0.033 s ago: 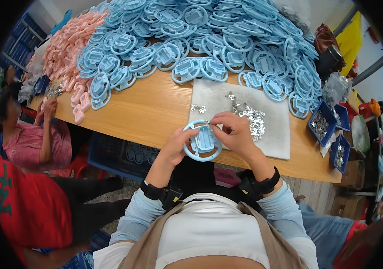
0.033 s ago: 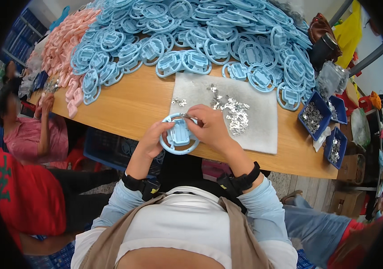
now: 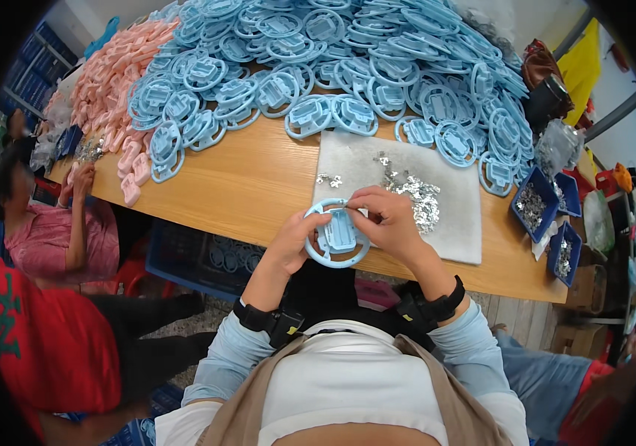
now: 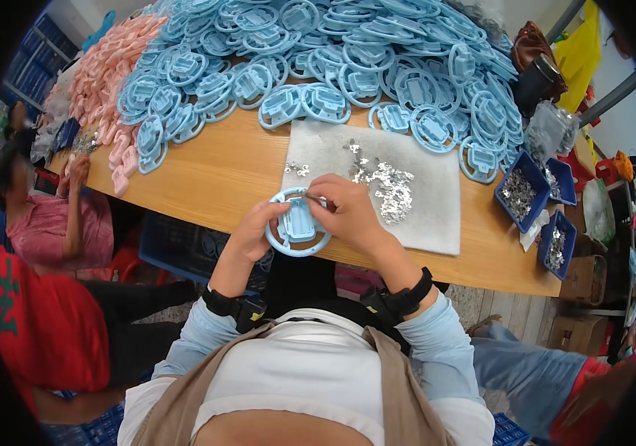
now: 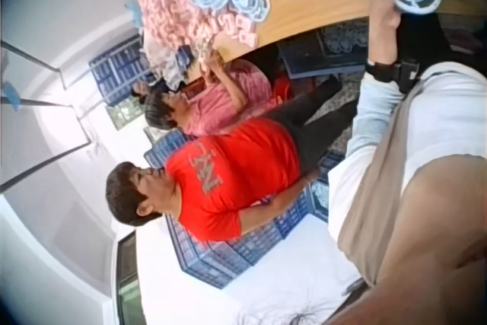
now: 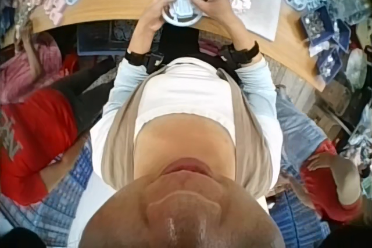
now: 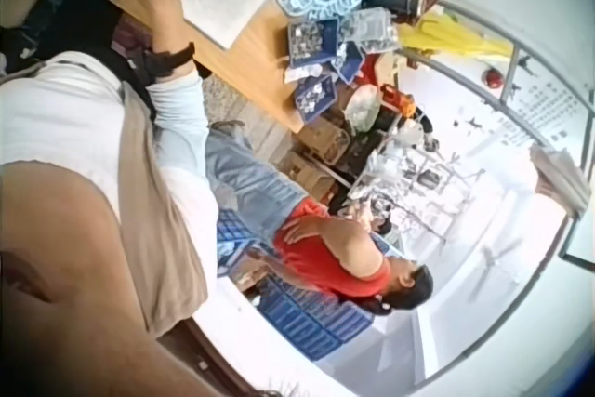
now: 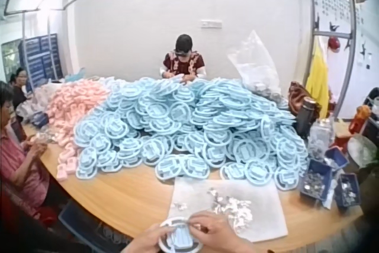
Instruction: Assembling small metal components into blue plastic circular frames at a manufacturing workstation.
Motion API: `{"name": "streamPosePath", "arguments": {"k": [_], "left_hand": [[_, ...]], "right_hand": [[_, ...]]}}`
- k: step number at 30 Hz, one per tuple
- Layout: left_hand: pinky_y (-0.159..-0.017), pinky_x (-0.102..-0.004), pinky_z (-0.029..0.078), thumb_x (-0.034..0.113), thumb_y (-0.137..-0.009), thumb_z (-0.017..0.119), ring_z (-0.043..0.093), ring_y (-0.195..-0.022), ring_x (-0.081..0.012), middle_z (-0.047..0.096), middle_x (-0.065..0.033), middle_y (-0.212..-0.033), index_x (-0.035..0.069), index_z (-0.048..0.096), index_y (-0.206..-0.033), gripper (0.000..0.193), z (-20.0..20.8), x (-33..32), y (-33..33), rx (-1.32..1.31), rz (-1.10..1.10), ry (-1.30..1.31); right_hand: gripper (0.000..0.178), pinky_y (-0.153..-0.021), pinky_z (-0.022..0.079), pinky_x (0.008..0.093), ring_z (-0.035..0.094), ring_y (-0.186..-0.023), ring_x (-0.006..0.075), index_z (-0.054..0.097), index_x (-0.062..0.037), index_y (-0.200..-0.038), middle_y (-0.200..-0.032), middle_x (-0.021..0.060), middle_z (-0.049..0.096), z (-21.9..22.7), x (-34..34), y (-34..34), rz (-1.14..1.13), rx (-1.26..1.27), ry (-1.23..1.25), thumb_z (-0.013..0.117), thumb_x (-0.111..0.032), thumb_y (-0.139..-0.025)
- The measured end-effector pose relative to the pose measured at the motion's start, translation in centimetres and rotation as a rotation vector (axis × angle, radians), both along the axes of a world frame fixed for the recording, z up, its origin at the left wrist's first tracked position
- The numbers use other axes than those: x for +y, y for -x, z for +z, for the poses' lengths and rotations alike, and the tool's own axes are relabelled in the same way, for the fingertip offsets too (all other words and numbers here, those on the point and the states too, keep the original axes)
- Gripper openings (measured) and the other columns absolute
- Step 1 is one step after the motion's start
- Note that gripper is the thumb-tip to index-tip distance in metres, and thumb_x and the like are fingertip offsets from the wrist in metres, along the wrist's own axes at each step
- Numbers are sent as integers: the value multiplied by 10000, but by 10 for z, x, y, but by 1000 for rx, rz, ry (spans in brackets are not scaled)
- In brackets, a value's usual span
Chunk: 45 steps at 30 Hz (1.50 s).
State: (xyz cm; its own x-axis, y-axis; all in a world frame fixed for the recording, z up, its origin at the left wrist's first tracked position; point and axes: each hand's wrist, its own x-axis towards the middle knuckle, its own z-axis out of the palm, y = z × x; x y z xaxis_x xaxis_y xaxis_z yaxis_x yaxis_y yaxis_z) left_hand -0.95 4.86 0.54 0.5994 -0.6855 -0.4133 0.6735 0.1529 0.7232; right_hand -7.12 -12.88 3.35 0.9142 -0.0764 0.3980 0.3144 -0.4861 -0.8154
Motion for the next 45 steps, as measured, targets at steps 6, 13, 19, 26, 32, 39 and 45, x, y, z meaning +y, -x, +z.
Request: {"name": "streamPosePath", "arguments": {"k": [6,13,19,26,32,39,45], "left_hand": [[-596,-247,517,182,-823,560,617,-741,-114,619,-47,-856,16,534,-1059,290,4,0,-1,-24,-56,6],[-633,-236,501,205,-837,568,600,-763,-92,617,-39,-894,24,554,-1036,270,7,-5,-2,-67,-123,-46],[-782,-292,496,149,-851,569,594,-901,-160,605,-86,-1003,-6,534,-1108,302,-5,-18,7,-148,-31,-78],[-700,-287,511,144,-831,586,613,-815,-177,604,-108,-959,-30,536,-1061,292,-13,-44,8,-102,-42,-42],[-687,-281,503,143,-821,598,610,-790,-171,613,-100,-913,-37,551,-1036,284,-7,-42,14,-174,-36,-95],[-735,-263,481,172,-831,609,587,-854,-132,615,-72,-954,-23,579,-1059,302,-16,-45,10,-213,-54,-86],[-552,-180,412,125,-767,656,531,-697,-43,572,10,-820,27,571,-1039,302,-9,-32,11,-201,-47,-97]], "right_hand": [[188,-533,508,263,632,-670,184,633,-17,-857,-914,77,623,3,-2,7,78,-103,192,657,12,-673],[228,-544,511,301,622,-662,247,609,-42,-843,-918,81,608,5,0,18,44,-221,395,666,-11,-625],[175,-446,472,315,594,-603,225,565,-52,-810,-886,60,595,-14,0,26,8,-206,472,587,-52,-637],[230,-549,489,359,587,-644,266,559,-51,-907,-869,84,528,-10,-13,47,-147,-133,268,618,-80,-686],[228,-507,492,333,579,-584,274,563,-74,-919,-889,97,518,-11,0,51,-218,-2,458,614,-88,-697],[132,-574,460,307,559,-747,226,634,-59,-822,-779,89,566,-49,-8,27,-275,73,-110,632,-87,-693],[275,-712,453,371,559,-795,310,595,-16,-991,-842,165,571,-12,-10,28,-300,304,-1,627,-142,-749]]}}
